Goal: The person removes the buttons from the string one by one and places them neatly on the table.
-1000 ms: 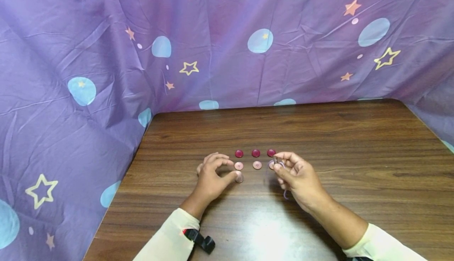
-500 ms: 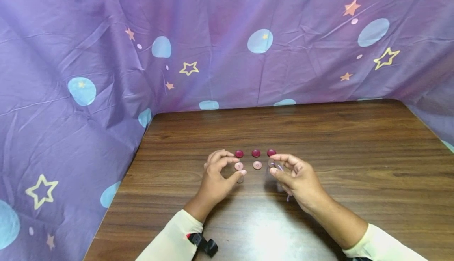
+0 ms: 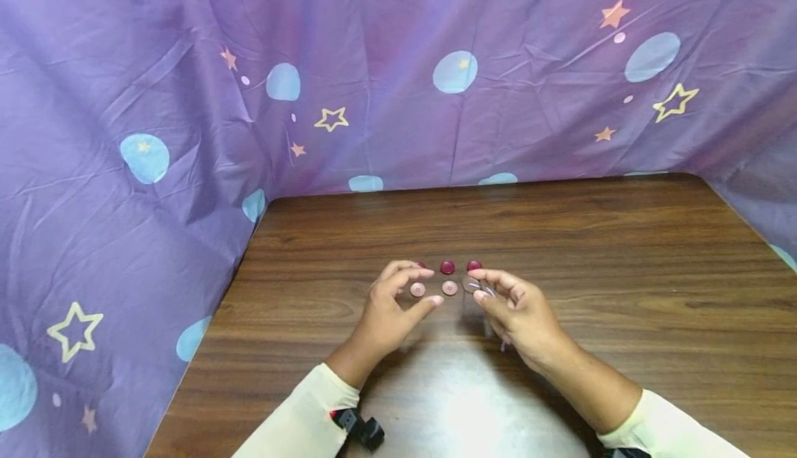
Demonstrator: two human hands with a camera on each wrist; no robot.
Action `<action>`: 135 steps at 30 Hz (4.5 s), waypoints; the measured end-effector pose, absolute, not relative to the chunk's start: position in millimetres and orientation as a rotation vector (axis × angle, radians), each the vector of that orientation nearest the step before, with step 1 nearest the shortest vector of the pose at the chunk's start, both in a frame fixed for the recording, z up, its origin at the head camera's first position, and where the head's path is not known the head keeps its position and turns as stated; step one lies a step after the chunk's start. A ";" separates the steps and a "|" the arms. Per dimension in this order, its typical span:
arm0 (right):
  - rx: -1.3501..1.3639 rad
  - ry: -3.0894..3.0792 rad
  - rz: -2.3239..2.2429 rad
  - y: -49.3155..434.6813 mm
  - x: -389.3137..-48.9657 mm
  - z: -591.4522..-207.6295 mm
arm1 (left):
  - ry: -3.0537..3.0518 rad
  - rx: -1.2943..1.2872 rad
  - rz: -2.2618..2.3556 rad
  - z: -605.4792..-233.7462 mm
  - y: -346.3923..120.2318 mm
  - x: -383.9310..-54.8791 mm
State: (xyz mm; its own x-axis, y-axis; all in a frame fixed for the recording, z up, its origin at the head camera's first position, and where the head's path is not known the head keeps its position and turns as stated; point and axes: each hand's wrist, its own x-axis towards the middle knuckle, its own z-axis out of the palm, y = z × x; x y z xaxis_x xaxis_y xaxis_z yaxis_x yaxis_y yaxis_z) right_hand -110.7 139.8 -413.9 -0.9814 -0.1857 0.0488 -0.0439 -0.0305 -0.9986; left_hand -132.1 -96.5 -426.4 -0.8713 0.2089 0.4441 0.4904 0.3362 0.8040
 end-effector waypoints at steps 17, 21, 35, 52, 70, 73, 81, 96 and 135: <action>-0.207 2.075 -2.223 138.5 -110.8 -412.1 | -2.368 -0.762 -1.667 -409.5 -75.4 -137.3; -0.210 2.085 -2.226 139.3 -111.8 -413.4 | -2.429 -0.767 -1.656 -408.0 -71.1 -140.2; -0.196 2.072 -2.221 141.4 -112.7 -411.1 | -2.428 -0.787 -1.677 -412.9 -66.5 -143.5; -0.234 2.075 -2.274 140.2 -113.2 -415.5 | -2.412 -0.742 -1.724 -421.7 -69.5 -147.1; -0.162 2.186 -2.223 138.6 -115.0 -413.9 | -2.408 -0.762 -1.750 -419.4 -71.2 -147.0; -0.149 2.197 -2.212 139.4 -114.9 -413.0 | -2.407 -0.767 -1.745 -419.9 -71.2 -147.1; -0.118 2.282 -2.152 141.3 -114.9 -410.6 | -2.389 -0.774 -1.742 -420.8 -71.2 -147.3; -0.121 2.236 -2.238 139.7 -115.8 -411.2 | -2.400 -0.732 -1.727 -426.5 -78.3 -149.0; 0.138 2.113 -2.439 171.9 -117.8 -422.1 | -2.515 -0.731 -1.358 -441.3 -84.8 -156.0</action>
State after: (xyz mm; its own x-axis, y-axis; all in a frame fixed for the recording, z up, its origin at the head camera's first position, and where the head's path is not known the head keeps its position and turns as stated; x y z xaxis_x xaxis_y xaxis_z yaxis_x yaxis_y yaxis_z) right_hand -117.8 171.9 -422.1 -0.9924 0.1226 -0.0067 -0.0108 -0.1420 -0.9898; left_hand -156.0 -84.8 -441.3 -0.8601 0.3313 0.3880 0.5062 0.4587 0.7303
